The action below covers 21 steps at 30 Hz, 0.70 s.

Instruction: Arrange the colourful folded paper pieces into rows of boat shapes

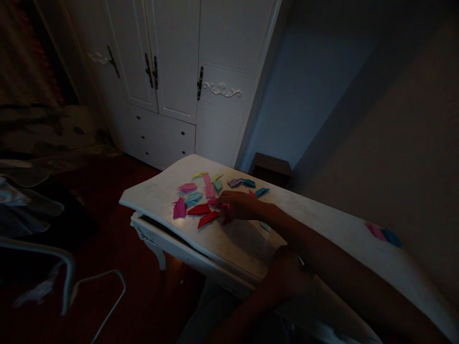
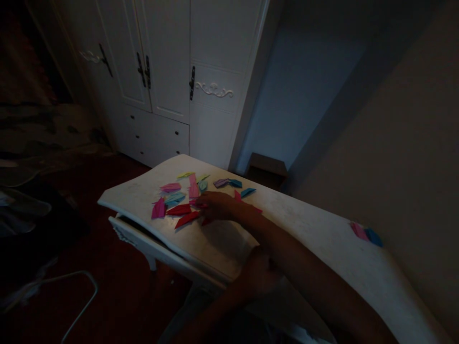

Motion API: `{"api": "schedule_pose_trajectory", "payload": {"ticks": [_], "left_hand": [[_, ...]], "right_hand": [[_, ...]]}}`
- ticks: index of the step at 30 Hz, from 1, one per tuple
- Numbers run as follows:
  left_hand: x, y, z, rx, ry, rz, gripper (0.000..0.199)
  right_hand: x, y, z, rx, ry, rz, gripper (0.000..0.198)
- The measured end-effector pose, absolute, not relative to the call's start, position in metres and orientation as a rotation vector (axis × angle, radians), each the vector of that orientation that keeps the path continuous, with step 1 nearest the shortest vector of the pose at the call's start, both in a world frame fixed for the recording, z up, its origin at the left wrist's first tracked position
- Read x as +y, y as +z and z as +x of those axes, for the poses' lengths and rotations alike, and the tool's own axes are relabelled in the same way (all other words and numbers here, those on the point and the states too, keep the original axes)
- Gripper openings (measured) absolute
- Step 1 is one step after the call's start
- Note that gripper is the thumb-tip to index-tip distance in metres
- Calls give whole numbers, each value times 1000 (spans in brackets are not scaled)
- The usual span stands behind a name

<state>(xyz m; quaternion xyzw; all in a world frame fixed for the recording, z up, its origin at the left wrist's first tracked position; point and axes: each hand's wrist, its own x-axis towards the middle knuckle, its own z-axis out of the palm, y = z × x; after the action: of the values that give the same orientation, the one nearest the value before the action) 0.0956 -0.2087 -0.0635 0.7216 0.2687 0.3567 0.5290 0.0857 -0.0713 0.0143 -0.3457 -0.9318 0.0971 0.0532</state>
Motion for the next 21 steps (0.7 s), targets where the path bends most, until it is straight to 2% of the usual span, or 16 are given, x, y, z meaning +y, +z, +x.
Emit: {"api": "schedule_pose_trajectory", "payload": {"ticks": [5,10,13,17,21], "left_hand": [[-208,-68,93,544,981,1641,24],[-207,-68,95,596,909,1561,15],[-207,-68,97,565,946,1532,14],[-207,-65,96,576,943,1503,17],[-208,-61,93,608,895,1516,19]], "right_hand": [[-67,11,71,-2909,227,-993,24],[-57,11,78,-2760,127,-1197,29],[-53,8,81,-2770,171,-1385,26],[-54,6,81,-2815,216,-1384,23],[-61,11,80,-2807,22,-1386,25]]}}
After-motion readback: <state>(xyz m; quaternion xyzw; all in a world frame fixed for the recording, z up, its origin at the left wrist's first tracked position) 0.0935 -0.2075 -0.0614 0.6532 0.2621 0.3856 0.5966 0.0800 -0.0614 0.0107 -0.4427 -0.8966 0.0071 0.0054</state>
